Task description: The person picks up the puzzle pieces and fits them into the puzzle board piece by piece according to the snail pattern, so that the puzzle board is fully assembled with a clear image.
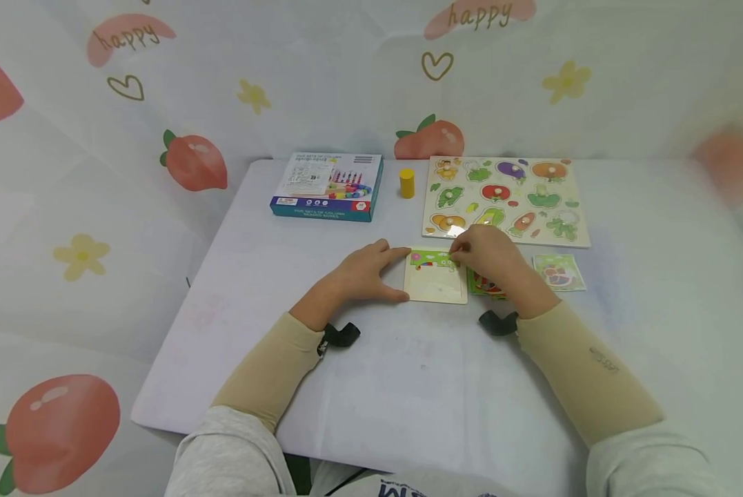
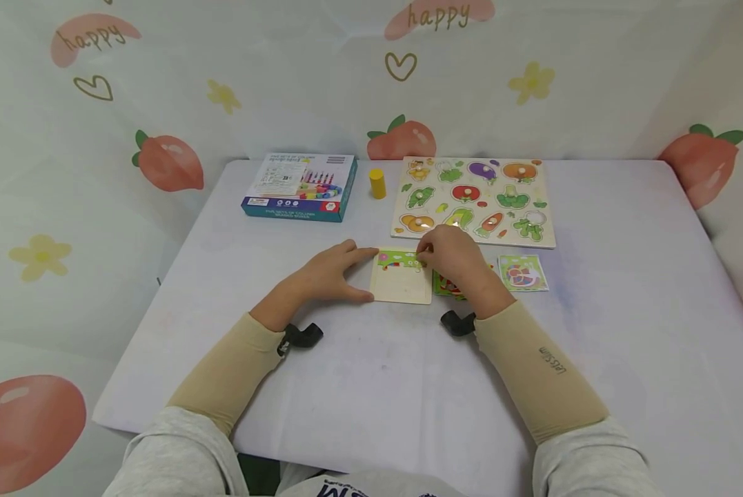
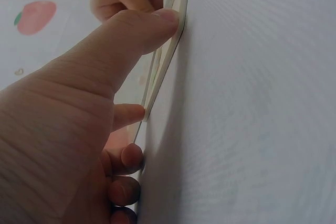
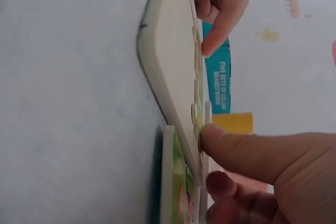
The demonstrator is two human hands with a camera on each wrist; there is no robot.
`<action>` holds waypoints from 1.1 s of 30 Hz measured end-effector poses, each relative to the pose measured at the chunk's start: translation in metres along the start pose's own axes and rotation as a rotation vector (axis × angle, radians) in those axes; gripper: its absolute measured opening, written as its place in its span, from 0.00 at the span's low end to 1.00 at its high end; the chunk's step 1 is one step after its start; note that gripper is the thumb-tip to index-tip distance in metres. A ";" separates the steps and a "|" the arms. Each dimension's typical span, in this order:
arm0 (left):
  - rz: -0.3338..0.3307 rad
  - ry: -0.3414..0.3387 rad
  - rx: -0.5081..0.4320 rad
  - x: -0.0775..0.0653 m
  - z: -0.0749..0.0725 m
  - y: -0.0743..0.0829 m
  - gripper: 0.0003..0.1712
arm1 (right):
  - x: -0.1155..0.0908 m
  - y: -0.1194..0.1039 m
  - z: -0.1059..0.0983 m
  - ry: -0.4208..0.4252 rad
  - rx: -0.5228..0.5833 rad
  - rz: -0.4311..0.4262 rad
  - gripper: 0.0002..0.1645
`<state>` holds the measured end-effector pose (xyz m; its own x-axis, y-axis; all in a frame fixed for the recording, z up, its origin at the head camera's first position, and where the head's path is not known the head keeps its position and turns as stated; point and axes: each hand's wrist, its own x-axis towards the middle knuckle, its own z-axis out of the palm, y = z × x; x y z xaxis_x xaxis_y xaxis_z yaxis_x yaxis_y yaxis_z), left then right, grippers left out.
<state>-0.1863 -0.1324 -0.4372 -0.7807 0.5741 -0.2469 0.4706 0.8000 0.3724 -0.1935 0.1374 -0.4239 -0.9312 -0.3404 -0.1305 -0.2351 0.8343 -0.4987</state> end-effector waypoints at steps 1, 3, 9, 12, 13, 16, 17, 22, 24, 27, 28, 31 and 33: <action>-0.001 -0.001 0.002 0.000 0.000 0.000 0.54 | -0.001 0.000 -0.001 -0.012 0.000 0.002 0.08; -0.003 -0.002 0.007 0.000 0.000 0.001 0.54 | -0.002 -0.002 -0.003 -0.041 -0.006 0.009 0.12; -0.001 -0.004 0.005 0.000 0.000 0.001 0.54 | -0.005 -0.008 -0.006 -0.085 -0.047 0.025 0.19; 0.000 -0.003 0.010 0.000 -0.001 0.001 0.54 | -0.005 -0.010 -0.005 -0.066 -0.066 0.016 0.19; 0.000 -0.002 0.013 0.000 0.000 0.001 0.54 | -0.005 -0.010 -0.005 -0.061 -0.069 0.015 0.18; -0.004 -0.003 0.016 0.000 -0.001 0.001 0.54 | -0.005 -0.010 -0.004 -0.047 -0.076 0.008 0.18; -0.006 -0.004 0.015 0.000 -0.001 0.001 0.54 | -0.005 -0.009 -0.004 -0.045 -0.075 0.008 0.18; -0.005 -0.002 0.008 0.000 0.000 -0.001 0.55 | -0.005 -0.006 -0.004 -0.043 -0.058 0.013 0.18; -0.003 -0.003 0.007 0.000 0.000 -0.001 0.55 | -0.004 -0.005 -0.005 -0.048 -0.044 0.011 0.18; 0.001 -0.007 0.008 0.000 0.001 -0.001 0.55 | -0.005 -0.004 -0.006 -0.055 -0.012 0.010 0.18; 0.001 -0.007 0.009 0.000 0.001 -0.001 0.55 | -0.005 -0.004 -0.007 -0.055 0.000 0.011 0.19; 0.003 -0.005 0.014 -0.001 0.000 0.001 0.55 | -0.007 -0.005 -0.011 -0.050 0.033 0.019 0.21; 0.001 -0.004 0.020 -0.001 -0.001 0.001 0.55 | -0.008 -0.006 -0.014 -0.038 0.051 0.030 0.21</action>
<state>-0.1855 -0.1321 -0.4358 -0.7785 0.5759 -0.2497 0.4797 0.8024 0.3550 -0.1885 0.1410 -0.4078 -0.9260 -0.3330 -0.1778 -0.1922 0.8213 -0.5371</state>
